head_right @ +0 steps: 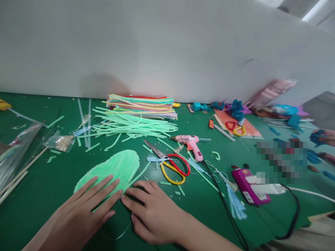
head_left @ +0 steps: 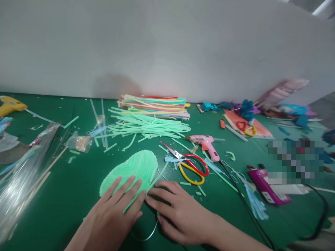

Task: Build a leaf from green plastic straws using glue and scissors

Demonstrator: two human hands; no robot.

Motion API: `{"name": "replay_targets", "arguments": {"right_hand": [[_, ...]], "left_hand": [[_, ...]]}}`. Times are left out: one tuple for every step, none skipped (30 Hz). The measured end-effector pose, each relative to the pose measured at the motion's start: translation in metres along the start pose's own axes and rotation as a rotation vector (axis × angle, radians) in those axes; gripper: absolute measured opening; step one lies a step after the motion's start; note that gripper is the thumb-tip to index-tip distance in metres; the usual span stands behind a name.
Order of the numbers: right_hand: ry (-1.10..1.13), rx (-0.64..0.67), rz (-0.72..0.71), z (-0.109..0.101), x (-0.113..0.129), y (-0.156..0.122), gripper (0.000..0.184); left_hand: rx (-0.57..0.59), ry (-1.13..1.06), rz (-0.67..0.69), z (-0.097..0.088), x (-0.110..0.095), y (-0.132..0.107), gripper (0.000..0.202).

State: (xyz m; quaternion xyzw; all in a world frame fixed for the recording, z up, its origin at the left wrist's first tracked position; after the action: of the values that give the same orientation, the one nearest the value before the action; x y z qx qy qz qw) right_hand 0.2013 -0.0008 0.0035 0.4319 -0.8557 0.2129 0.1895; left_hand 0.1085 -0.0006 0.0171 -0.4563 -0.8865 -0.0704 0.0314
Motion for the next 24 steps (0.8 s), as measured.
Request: {"name": "replay_targets", "arguments": {"right_hand": [[-0.002, -0.024, -0.012, 0.0, 0.001, 0.0, 0.045], [0.002, -0.053, -0.029, -0.001, 0.001, -0.001, 0.041], [0.01, -0.089, -0.047, -0.003, 0.0, -0.002, 0.037], [0.02, -0.134, -0.06, -0.007, -0.002, -0.004, 0.033], [0.032, -0.189, -0.06, -0.013, -0.006, -0.007, 0.028], [0.041, -0.256, -0.042, -0.022, -0.012, -0.011, 0.025], [0.047, -0.328, -0.005, -0.031, -0.021, -0.015, 0.022], [0.048, -0.399, 0.049, -0.041, -0.03, -0.019, 0.02], [0.044, -0.459, 0.114, -0.05, -0.039, -0.022, 0.018], [0.035, -0.502, 0.181, -0.057, -0.047, -0.024, 0.017], [0.02, -0.518, 0.241, -0.062, -0.052, -0.022, 0.015], [0.0, -0.504, 0.285, -0.064, -0.056, -0.018, 0.018], [-0.023, -0.47, 0.308, -0.063, -0.056, -0.011, 0.026], [-0.049, -0.423, 0.311, -0.06, -0.055, -0.003, 0.037], [-0.076, -0.377, 0.299, -0.055, -0.052, 0.006, 0.045], [-0.104, -0.346, 0.285, -0.052, -0.048, 0.013, 0.049], [-0.131, -0.331, 0.272, -0.049, -0.045, 0.018, 0.049], [-0.154, -0.334, 0.264, -0.047, -0.043, 0.021, 0.046], [-0.171, -0.352, 0.259, -0.048, -0.042, 0.022, 0.041], [-0.183, -0.38, 0.251, -0.049, -0.04, 0.021, 0.036], [-0.189, -0.419, 0.24, -0.052, -0.04, 0.018, 0.031], [-0.19, -0.464, 0.228, -0.057, -0.039, 0.014, 0.026], [-0.186, -0.51, 0.216, -0.062, -0.04, 0.01, 0.023], [-0.178, -0.552, 0.209, -0.067, -0.041, 0.005, 0.02]], "left_hand": [[-0.013, 0.01, 0.013, 0.0, 0.001, 0.001, 0.028], [-0.024, 0.017, 0.03, 0.0, 0.002, 0.001, 0.029], [-0.025, 0.019, 0.041, 0.0, 0.003, 0.002, 0.03], [-0.03, 0.015, 0.047, -0.001, 0.004, 0.002, 0.031], [-0.034, 0.006, 0.047, -0.002, 0.005, 0.002, 0.031], [-0.037, -0.005, 0.045, -0.004, 0.006, 0.003, 0.031], [-0.035, -0.015, 0.046, -0.006, 0.006, 0.005, 0.03], [-0.035, -0.025, 0.049, -0.008, 0.006, 0.007, 0.029], [-0.037, -0.036, 0.049, -0.01, 0.006, 0.01, 0.029], [-0.043, -0.052, 0.047, -0.012, 0.006, 0.014, 0.028], [-0.05, -0.071, 0.04, -0.013, 0.007, 0.017, 0.027], [-0.061, -0.091, 0.026, -0.014, 0.009, 0.021, 0.025], [-0.068, -0.113, 0.005, -0.014, 0.012, 0.025, 0.023], [-0.071, -0.136, -0.021, -0.011, 0.015, 0.029, 0.021], [-0.071, -0.158, -0.049, -0.007, 0.018, 0.032, 0.02], [-0.075, -0.174, -0.072, -0.003, 0.02, 0.034, 0.019], [-0.08, -0.184, -0.089, 0.001, 0.022, 0.036, 0.019], [-0.086, -0.185, -0.097, 0.005, 0.022, 0.036, 0.019], [-0.089, -0.177, -0.099, 0.009, 0.022, 0.037, 0.022], [-0.087, -0.163, -0.099, 0.012, 0.02, 0.036, 0.028], [-0.078, -0.148, -0.096, 0.016, 0.019, 0.036, 0.037], [-0.06, -0.132, -0.089, 0.019, 0.017, 0.036, 0.045], [-0.036, -0.115, -0.082, 0.021, 0.016, 0.035, 0.051], [-0.01, -0.099, -0.072, 0.024, 0.014, 0.035, 0.054]]}}
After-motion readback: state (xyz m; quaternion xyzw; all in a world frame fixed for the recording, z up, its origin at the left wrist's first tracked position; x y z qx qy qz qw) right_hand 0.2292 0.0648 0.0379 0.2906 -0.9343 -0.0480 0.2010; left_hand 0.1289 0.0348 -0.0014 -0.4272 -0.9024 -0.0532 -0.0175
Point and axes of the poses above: each hand's wrist, its own y-axis towards the middle knuckle, its own z-axis out of the palm, x = y × z, the point moved 10 cm from there along y, towards the middle knuckle, and after that the axes turned 15 degrees about x, right-handed, at the moved point
